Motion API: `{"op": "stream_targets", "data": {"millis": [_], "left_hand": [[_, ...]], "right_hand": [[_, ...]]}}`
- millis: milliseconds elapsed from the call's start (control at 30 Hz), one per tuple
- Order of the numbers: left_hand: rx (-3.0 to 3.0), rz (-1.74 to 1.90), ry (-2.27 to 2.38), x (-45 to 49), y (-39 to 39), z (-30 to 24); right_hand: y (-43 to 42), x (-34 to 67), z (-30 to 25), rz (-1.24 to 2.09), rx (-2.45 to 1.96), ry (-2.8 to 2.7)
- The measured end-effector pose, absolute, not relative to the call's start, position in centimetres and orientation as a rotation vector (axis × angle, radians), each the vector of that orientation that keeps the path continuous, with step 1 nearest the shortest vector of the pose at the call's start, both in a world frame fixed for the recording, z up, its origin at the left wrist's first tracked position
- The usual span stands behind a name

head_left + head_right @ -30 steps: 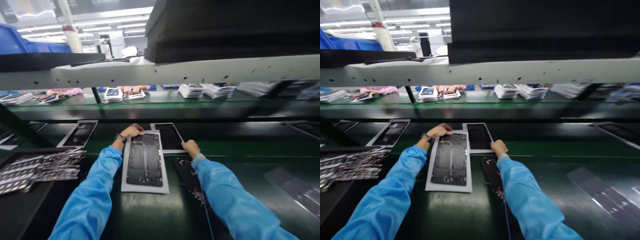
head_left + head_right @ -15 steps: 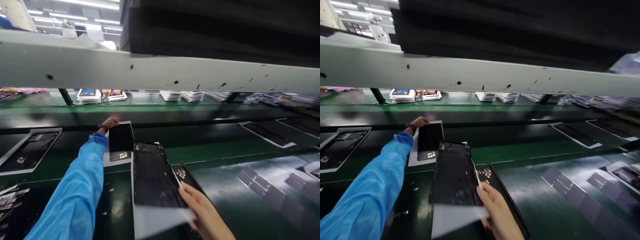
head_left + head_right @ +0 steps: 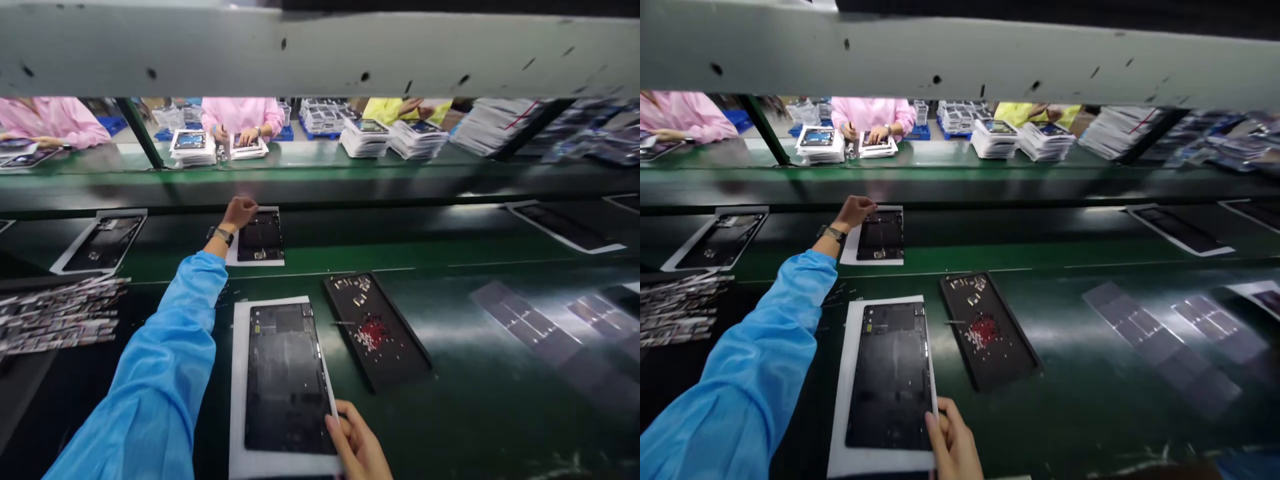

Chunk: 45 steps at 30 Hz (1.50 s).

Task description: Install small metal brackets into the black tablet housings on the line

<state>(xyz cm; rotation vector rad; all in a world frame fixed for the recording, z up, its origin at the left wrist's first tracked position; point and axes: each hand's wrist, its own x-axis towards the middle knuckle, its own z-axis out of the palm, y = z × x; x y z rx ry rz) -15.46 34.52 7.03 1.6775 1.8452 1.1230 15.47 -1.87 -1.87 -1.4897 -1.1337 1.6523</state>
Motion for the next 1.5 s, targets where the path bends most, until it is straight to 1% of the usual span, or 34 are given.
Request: {"op": "stream_targets", "data": {"millis": [100,200,300,367,433,500,567,667,800,933,1100,1167,1333,1500], "left_hand": [[1.618,1.172,1.858,-15.5,28.8,9.1],[1.565,1.308,1.86,-15.0,21.8,11.2],[1.524,1.445,1.853,-13.5,13.8,12.7],[1.462,1.573,1.96,-12.1,8.6,12.6],[1.384,1.556,2.127,-10.8,4.0,11.0],[1.375,1.407,2.27,-10.1,0.1,8.2],[1.409,1.277,2.413,-9.8,-3.2,4.7],[1.426,1.196,2.592,-9.6,-8.0,0.4],[1.339,1.114,2.708,-8.7,-12.8,-1.5],[1.216,1.085,2.829,-8.5,-13.8,-1.3],[1.023,0.914,2.988,-9.7,-11.0,-1.2],[0.997,0.874,2.988,-10.6,-9.0,-0.8],[1.053,0.838,2.889,-14.1,-3.5,0.9],[1.1,0.808,2.824,-16.0,0.0,1.0]], "right_hand": [[-2.3,16.7,-1.5,1.306,-1.571,-1.617],[-0.3,20.0,0.0,0.99,-1.52,-2.014],[3.7,24.1,1.7,0.753,-1.447,-2.15],[7.0,26.0,2.3,0.601,-1.417,-2.208],[10.1,26.8,2.4,0.517,-1.361,-2.312],[12.4,26.7,2.1,0.479,-1.297,-2.43],[13.9,26.2,1.6,0.466,-1.25,-2.521],[14.7,25.9,0.9,0.488,-1.184,-2.576],[15.4,26.5,0.3,0.562,-1.031,-2.511],[15.7,26.6,0.6,0.673,-1.018,-2.259],[14.2,26.4,2.6,0.874,-1.49,-1.815],[13.7,26.1,3.2,0.933,-1.604,-1.669],[12.9,25.4,4.3,0.982,-1.584,-1.448],[11.3,25.1,5.3,0.997,-1.559,-1.397]]}}
